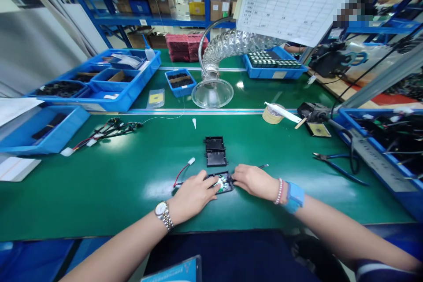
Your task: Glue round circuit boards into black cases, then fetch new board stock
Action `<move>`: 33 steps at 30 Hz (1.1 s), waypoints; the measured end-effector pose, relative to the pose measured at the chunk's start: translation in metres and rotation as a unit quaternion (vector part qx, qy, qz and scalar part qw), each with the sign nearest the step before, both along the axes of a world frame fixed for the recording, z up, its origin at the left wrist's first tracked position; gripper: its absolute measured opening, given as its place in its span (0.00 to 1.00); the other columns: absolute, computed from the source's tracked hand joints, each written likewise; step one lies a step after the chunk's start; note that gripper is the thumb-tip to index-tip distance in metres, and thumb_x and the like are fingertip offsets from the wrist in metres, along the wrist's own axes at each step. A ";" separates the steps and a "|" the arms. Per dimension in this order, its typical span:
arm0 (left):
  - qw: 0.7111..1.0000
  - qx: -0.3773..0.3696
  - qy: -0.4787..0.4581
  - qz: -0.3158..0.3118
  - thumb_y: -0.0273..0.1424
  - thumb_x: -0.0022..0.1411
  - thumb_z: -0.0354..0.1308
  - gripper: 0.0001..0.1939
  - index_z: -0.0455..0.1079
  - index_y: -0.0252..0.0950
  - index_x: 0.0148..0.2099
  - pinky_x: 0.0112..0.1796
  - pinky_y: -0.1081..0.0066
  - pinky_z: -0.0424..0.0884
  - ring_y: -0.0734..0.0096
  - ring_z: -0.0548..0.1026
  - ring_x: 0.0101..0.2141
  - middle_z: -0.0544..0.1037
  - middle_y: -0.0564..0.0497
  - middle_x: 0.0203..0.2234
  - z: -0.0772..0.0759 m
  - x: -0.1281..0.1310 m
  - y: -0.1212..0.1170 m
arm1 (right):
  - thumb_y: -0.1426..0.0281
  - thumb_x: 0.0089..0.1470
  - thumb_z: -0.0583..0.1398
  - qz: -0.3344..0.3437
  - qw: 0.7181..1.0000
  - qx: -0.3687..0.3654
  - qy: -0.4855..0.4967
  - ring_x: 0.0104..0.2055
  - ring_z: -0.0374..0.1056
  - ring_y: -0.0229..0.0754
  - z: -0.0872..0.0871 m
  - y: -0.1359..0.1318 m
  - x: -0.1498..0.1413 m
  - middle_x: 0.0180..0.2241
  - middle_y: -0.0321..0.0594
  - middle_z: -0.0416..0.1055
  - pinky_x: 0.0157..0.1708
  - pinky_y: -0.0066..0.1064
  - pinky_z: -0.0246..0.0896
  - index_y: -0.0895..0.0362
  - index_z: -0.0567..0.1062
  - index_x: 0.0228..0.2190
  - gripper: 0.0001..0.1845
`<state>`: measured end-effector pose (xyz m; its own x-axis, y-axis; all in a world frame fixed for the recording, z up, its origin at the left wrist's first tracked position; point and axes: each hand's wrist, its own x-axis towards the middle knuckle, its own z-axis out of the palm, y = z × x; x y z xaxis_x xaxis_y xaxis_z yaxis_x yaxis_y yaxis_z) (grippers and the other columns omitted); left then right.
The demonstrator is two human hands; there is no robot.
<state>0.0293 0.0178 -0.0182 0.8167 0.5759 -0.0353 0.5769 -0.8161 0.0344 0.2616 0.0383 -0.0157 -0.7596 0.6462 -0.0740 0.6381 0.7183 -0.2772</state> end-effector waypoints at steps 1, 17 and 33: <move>1.000 0.000 0.000 0.000 0.38 0.64 0.43 0.16 0.63 0.40 0.50 0.31 0.68 0.66 0.63 0.63 0.39 0.67 0.51 0.49 0.001 0.000 0.000 | 0.70 0.58 0.50 -0.012 0.999 -0.013 0.032 0.33 0.63 0.38 -0.002 0.000 0.003 0.30 0.42 0.69 0.33 0.29 0.56 0.60 0.72 0.31 0.12; 1.000 -0.015 0.002 0.001 0.38 0.64 0.44 0.17 0.62 0.39 0.52 0.34 0.67 0.68 0.64 0.62 0.40 0.67 0.50 0.49 0.003 0.002 0.002 | 0.71 0.58 0.50 -0.067 0.985 0.022 0.157 0.40 0.60 0.41 -0.009 -0.019 0.000 0.39 0.46 0.66 0.40 0.34 0.58 0.57 0.69 0.44 0.14; 0.999 -0.050 -0.018 -0.010 0.38 0.63 0.46 0.15 0.64 0.41 0.50 0.40 0.66 0.67 0.64 0.63 0.42 0.70 0.48 0.45 0.008 0.001 0.006 | 0.66 0.58 0.50 -0.034 0.993 0.088 0.077 0.38 0.55 0.42 -0.014 -0.030 -0.017 0.39 0.45 0.64 0.37 0.34 0.54 0.58 0.70 0.42 0.14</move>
